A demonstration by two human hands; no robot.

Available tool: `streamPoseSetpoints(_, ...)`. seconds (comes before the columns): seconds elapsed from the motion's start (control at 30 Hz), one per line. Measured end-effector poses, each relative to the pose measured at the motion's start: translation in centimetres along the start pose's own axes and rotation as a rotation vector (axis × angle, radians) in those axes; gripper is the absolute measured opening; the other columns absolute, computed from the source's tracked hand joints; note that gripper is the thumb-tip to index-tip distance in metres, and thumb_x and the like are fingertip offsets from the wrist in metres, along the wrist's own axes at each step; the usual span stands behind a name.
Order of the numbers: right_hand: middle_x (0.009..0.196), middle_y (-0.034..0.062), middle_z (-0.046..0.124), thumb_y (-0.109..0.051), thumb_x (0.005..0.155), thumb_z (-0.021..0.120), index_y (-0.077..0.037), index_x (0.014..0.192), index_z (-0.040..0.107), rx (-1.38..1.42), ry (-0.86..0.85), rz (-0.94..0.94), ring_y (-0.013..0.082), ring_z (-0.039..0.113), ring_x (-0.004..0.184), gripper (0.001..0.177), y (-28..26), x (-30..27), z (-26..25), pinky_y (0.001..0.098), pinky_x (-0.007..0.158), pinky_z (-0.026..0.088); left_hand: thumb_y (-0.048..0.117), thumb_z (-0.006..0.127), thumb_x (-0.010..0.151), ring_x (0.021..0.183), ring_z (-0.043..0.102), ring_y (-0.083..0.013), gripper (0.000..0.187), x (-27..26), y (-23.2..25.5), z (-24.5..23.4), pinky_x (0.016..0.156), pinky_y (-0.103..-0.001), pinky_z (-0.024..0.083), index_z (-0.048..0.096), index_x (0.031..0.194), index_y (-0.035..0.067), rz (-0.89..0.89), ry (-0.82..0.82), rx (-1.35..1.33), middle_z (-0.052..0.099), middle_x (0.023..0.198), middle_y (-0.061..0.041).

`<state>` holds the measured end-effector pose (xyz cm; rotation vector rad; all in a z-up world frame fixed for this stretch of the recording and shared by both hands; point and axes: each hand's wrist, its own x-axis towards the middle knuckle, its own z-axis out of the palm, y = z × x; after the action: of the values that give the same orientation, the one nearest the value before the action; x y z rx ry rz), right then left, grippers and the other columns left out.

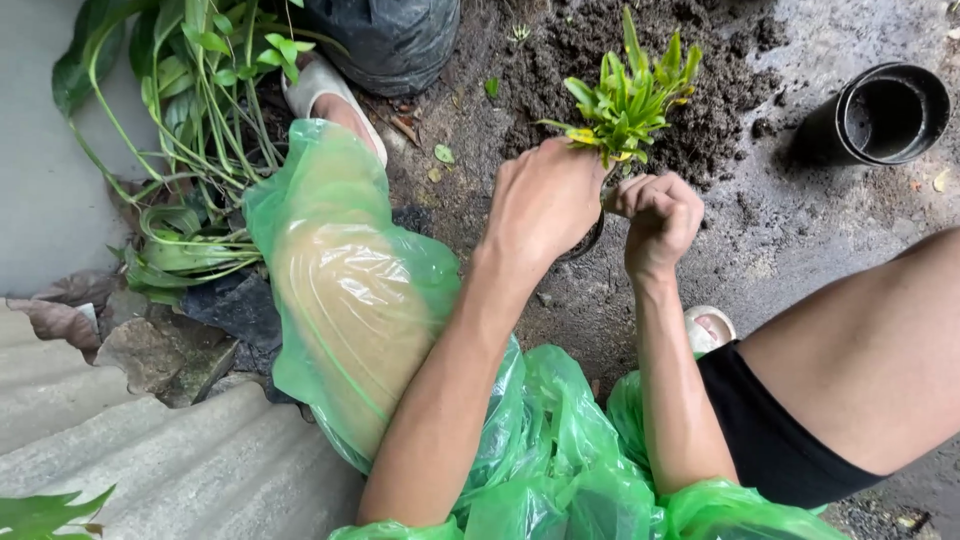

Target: Using a hand trowel to fill a small plastic pot with soil from a pile on the ground to secure a seedling.

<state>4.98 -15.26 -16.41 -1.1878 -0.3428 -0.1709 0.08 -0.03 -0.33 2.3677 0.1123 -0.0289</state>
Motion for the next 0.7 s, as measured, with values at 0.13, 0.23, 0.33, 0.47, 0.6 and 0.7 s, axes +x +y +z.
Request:
streamPoseSetpoints(0.13,0.054,0.0063,0.051,-0.019,0.082,0.048,-0.01,0.065,0.054,-0.025,-0.022,0.043,0.0216,0.055,0.056,0.02,3.2,-0.8,-1.4,0.0378,0.064,0.051,0.022,0.036,0.102,0.063,0.075,-0.0326,0.039,-0.1,0.5,-0.3,0.08,-0.059,0.06,0.067,0.087,0.004,0.005,-0.019,0.025,0.06,0.059,-0.007)
streamPoseSetpoints(0.23,0.054,0.0054,0.051,-0.018,0.08,0.048,-0.011,0.064,0.054,-0.06,-0.024,0.022,0.0207,0.056,0.056,0.019,0.8,0.1,-0.4,0.0378,0.064,0.052,0.016,0.038,0.101,0.065,0.075,-0.0336,0.035,-0.1,1.2,-1.1,0.08,-0.059,0.06,0.067,0.088,0.003,0.015,-0.014,0.048,0.061,0.06,-0.008)
streamPoseSetpoints(0.33,0.053,0.0063,0.049,-0.018,0.08,0.048,-0.011,0.064,0.053,-0.074,-0.025,0.031,0.0216,0.056,0.055,0.019,0.3,0.1,-0.3,0.038,0.063,0.051,0.02,0.035,0.102,0.065,0.075,-0.0343,0.039,-0.1,0.2,-0.2,0.082,-0.061,0.059,0.067,0.087,0.003,0.001,-0.002,0.006,0.061,0.06,-0.01)
streamPoseSetpoints(0.47,0.052,0.0069,0.05,-0.019,0.079,0.048,-0.01,0.064,0.054,-0.079,0.001,0.058,0.0209,0.055,0.053,0.019,3.5,-0.9,-1.5,0.0357,0.057,0.049,0.019,0.035,0.101,0.069,0.076,-0.0364,0.037,-0.5,1.1,-1.3,0.082,-0.061,0.059,0.066,0.088,0.003,0.015,0.007,-0.001,0.063,0.061,-0.011)
streamPoseSetpoints(0.6,0.054,0.0071,0.053,-0.018,0.081,0.049,-0.01,0.065,0.055,-0.087,0.006,0.014,0.0224,0.058,0.055,0.018,-0.1,0.1,-0.5,0.0372,0.059,0.052,0.02,0.037,0.101,0.074,0.076,-0.0386,0.038,-0.9,1.2,-1.4,0.082,-0.062,0.058,0.067,0.089,0.001,0.025,0.002,0.02,0.064,0.064,-0.013)
streamPoseSetpoints(0.7,0.051,0.0067,0.049,-0.017,0.078,0.049,-0.011,0.063,0.052,-0.056,0.012,0.005,0.0216,0.056,0.052,0.017,0.0,0.1,-1.0,0.0352,0.056,0.05,0.016,0.036,0.101,0.074,0.077,-0.0379,0.036,-1.0,1.6,-1.5,0.086,-0.062,0.058,0.068,0.093,0.0,-0.005,-0.002,0.003,0.066,0.066,-0.015)
